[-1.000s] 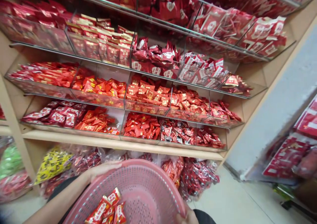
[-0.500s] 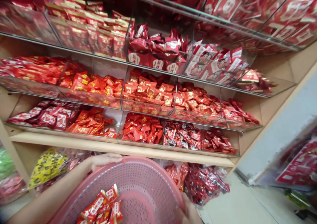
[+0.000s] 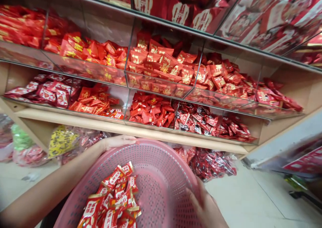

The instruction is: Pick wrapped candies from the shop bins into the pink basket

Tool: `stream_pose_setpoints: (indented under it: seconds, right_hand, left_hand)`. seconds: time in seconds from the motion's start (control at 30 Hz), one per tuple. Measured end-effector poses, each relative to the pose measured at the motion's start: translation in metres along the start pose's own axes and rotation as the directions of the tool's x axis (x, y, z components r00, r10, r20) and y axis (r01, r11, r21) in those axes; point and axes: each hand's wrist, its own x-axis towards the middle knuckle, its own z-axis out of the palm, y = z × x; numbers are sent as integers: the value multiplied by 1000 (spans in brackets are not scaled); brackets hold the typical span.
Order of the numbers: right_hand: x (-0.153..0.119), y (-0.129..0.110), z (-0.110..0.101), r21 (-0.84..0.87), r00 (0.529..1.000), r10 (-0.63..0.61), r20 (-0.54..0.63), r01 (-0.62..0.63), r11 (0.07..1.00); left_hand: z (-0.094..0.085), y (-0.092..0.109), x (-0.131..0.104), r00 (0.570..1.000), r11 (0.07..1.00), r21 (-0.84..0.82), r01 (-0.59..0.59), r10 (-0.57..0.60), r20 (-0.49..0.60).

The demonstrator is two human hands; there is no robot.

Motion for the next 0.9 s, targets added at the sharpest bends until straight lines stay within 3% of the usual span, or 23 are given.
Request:
stream_pose_setpoints:
  seconds: [0.13, 0.17, 0.2, 0.23, 0.27, 0.33, 0.37, 0.43, 0.57, 0.73, 0.9]
  right_hand:
    - [-12, -34, -20, -48, 943, -148, -298, 140, 989]
    - [-15, -49, -19, 35, 947, -170, -274, 187, 982]
    - [-18, -65, -14, 174, 974, -160, -159, 187, 967]
    - [-20, -81, -4, 310, 992, -126, -18, 125, 942]
    - [-22, -96, 10, 406, 978, -86, 193, 0, 914]
    - [-23, -122, 46, 433, 863, 11, 506, -265, 862]
    - [-23, -132, 66, 401, 803, 23, 596, -322, 858]
    - [-22, -147, 103, 342, 764, 48, 643, -343, 875]
    - [-19, -167, 149, 215, 823, 90, 561, -249, 944]
    - [-24, -176, 164, 239, 838, -28, 545, -123, 963]
    - [-23, -172, 163, 234, 782, -111, 613, -46, 971]
  left_hand:
    - [5, 1, 2, 1000, 999, 37, -26, 26, -12]
    - [6, 1, 2, 1000, 999, 40, -27, 28, -12]
    - [7, 1, 3, 1000, 999, 36, -29, 29, -8]
    - [7, 1, 4, 999, 999, 27, -32, 32, -3]
    - [7, 0, 4, 999, 999, 23, -36, 36, 3]
    - [8, 0, 5, 999, 999, 33, -41, 41, 1]
    - [8, -1, 5, 999, 998, 43, -43, 43, -2]
    - [8, -1, 5, 999, 997, 60, -46, 46, -3]
    - [5, -2, 5, 997, 994, 84, -73, 72, 8]
    - [0, -2, 4, 995, 984, 147, -104, 103, 12]
    - [1, -2, 3, 994, 986, 120, -114, 112, 20]
